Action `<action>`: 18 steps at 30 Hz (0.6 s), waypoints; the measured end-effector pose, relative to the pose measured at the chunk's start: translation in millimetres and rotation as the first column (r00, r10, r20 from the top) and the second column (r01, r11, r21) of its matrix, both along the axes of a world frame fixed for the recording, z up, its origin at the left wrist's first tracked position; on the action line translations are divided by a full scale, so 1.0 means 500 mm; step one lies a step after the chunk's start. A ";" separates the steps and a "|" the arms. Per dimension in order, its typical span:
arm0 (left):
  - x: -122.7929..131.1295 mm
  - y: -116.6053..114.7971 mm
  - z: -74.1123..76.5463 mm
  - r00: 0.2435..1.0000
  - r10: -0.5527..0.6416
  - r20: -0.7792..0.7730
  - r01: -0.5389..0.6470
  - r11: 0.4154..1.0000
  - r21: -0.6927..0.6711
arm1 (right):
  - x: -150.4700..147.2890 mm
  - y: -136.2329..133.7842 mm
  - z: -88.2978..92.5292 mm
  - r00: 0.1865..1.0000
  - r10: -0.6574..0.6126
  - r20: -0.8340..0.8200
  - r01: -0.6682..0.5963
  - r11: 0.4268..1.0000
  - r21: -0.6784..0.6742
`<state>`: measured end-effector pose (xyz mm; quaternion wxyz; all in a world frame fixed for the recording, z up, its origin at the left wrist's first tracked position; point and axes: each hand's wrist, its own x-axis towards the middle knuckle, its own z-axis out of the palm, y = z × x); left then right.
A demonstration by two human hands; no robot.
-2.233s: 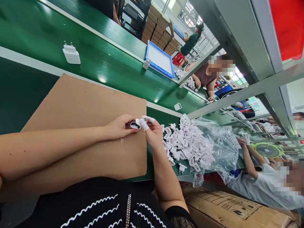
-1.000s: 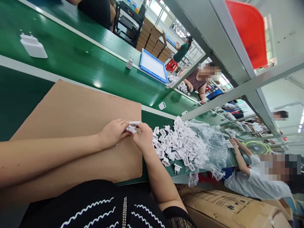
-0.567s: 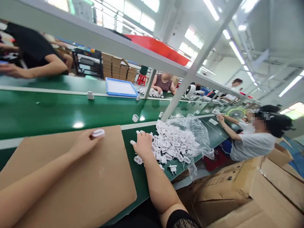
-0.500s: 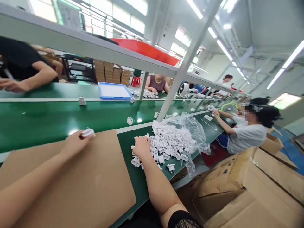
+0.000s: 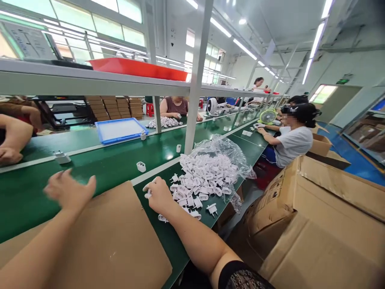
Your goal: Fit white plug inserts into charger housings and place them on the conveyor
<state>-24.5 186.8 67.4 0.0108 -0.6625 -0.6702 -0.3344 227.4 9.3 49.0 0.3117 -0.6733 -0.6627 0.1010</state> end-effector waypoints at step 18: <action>0.182 -0.031 -0.067 0.906 -0.361 0.220 0.405 0.890 -0.211 | -0.025 0.000 -0.010 0.454 0.116 -0.884 -0.311 0.950 -0.035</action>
